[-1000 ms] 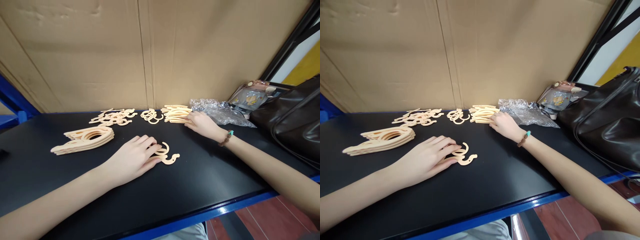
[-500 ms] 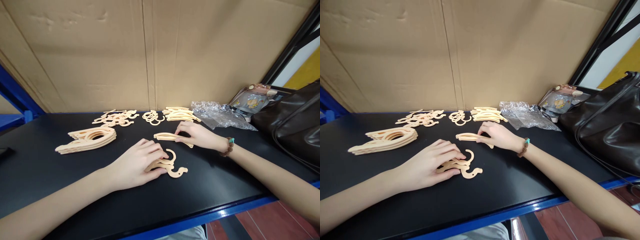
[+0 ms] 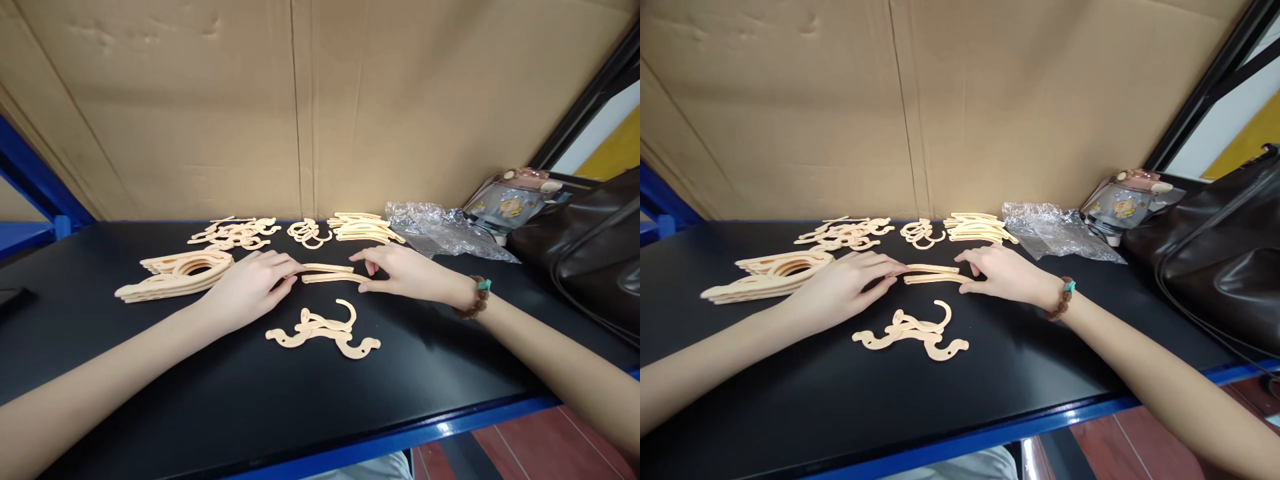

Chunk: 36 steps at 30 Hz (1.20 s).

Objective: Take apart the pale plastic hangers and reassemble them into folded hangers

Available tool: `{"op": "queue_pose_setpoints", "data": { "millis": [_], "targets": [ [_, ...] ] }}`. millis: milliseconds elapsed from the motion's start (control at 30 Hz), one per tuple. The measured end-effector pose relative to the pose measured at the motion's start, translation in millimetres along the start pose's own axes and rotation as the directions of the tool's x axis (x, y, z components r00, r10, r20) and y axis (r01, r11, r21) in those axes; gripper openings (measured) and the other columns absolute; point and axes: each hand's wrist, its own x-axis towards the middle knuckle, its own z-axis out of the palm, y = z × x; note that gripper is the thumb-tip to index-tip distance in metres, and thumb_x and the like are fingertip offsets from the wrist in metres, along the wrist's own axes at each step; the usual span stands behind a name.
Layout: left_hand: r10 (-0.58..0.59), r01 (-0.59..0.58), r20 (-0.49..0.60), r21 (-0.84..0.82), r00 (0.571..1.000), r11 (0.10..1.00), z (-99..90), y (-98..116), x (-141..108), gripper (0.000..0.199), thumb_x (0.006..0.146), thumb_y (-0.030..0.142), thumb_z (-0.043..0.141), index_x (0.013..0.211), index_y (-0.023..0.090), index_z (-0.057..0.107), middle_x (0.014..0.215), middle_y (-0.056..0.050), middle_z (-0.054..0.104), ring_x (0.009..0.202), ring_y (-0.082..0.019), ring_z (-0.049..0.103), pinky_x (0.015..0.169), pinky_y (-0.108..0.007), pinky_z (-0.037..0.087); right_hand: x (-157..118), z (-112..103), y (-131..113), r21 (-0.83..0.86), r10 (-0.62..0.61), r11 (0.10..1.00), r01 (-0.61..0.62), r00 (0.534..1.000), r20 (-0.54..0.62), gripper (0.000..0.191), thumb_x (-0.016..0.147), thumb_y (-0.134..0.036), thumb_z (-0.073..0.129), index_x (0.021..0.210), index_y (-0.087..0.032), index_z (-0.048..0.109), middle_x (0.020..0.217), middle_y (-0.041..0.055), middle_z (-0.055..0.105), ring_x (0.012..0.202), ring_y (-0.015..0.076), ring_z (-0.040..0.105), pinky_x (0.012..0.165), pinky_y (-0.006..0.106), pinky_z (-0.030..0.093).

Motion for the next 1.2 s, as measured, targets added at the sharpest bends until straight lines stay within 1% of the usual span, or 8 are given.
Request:
{"op": "queue_pose_setpoints", "data": {
  "millis": [133,267,367,533,667,833,1067,1200],
  "targets": [
    [-0.123,0.124,-0.016,0.054,0.992,0.991,-4.5,-2.1,-0.5,0.036,0.095,0.032,0.038,0.112,0.015,0.065,0.103,-0.008,0.069,0.095,-0.026,0.063,0.082,-0.039,0.048,0.1,1.0,0.5,-0.032,0.062,0.998,-0.063,0.998,-0.024,0.028,0.092,-0.035,0.057,0.113,-0.019,0.061,0.079,0.0010,0.066,0.074,0.0172,0.061,0.069,0.028,0.040],
    [-0.216,0.212,0.054,0.080,0.975,0.974,-6.9,-3.9,-2.4,0.034,0.093,0.033,0.037,0.103,0.019,0.065,0.098,-0.006,0.065,0.084,-0.024,0.064,0.065,-0.033,0.046,-1.1,0.0,0.9,-0.147,0.137,0.979,-0.144,0.989,-0.053,0.009,0.091,-0.027,0.057,0.089,-0.019,0.060,0.074,0.0001,0.064,0.069,0.0163,0.058,0.066,0.027,0.037],
    [-0.238,0.229,0.060,0.126,0.969,0.965,-8.1,-4.7,-3.7,0.026,0.090,0.028,0.038,0.092,0.020,0.063,0.090,-0.005,0.062,0.076,-0.022,0.062,0.056,-0.029,0.039,-3.4,-1.7,2.2,-0.278,0.159,0.945,-0.172,0.985,-0.069,0.017,0.092,-0.024,0.054,0.076,-0.019,0.054,0.071,0.0004,0.062,0.065,0.0157,0.055,0.066,0.028,0.035],
    [-0.268,0.249,0.084,0.187,0.960,0.950,-8.9,-8.8,-6.0,0.022,0.086,0.023,0.037,0.087,0.021,0.059,0.090,-0.005,0.063,0.067,-0.021,0.060,0.051,-0.029,0.032,-6.1,-4.0,0.9,-0.400,0.208,0.888,-0.227,0.974,-0.092,0.018,0.091,-0.023,0.055,0.074,-0.019,0.053,0.068,-0.0001,0.061,0.062,0.0157,0.053,0.064,0.027,0.032],
    [-0.316,0.292,0.127,0.176,0.940,0.940,-13.8,-11.1,-6.9,0.025,0.086,0.024,0.034,0.086,0.022,0.058,0.088,-0.005,0.066,0.067,-0.023,0.062,0.052,-0.030,0.034,-6.6,-6.4,-2.6,-0.416,0.287,0.860,-0.296,0.954,-0.085,0.018,0.090,-0.021,0.054,0.072,-0.019,0.053,0.064,-0.0003,0.059,0.059,0.0156,0.053,0.060,0.027,0.030],
    [-0.374,0.345,0.157,0.184,0.914,0.920,-19.6,-9.5,-5.5,0.036,0.087,0.019,0.026,0.096,0.022,0.061,0.096,-0.007,0.071,0.081,-0.028,0.067,0.061,-0.034,0.042,-6.8,-5.2,-3.3,-0.399,0.325,0.857,-0.327,0.943,-0.075,0.020,0.091,-0.026,0.053,0.072,-0.019,0.053,0.064,-0.0002,0.061,0.058,0.0161,0.053,0.058,0.027,0.031],
    [-0.393,0.380,0.159,0.107,0.905,0.919,-18.7,-7.8,-5.5,0.045,0.086,0.015,0.024,0.108,0.020,0.063,0.113,-0.007,0.070,0.096,-0.029,0.067,0.073,-0.038,0.048,-3.0,2.2,-5.7,-0.493,0.137,0.832,-0.256,0.955,-0.265,0.020,0.093,-0.030,0.053,0.085,-0.014,0.062,0.088,0.0099,0.066,0.088,0.0264,0.058,0.079,0.037,0.040],
    [-0.373,0.367,0.106,0.075,0.922,0.927,-16.1,-10.1,-6.5,0.047,0.085,0.014,0.025,0.114,0.020,0.061,0.116,-0.009,0.068,0.099,-0.028,0.065,0.079,-0.038,0.049,-2.8,0.9,-19.5,-0.311,-0.092,0.950,0.029,0.977,-0.191,0.021,0.096,-0.031,0.050,0.095,-0.016,0.065,0.095,0.0079,0.065,0.093,0.0227,0.057,0.086,0.036,0.042]
  ]
}}
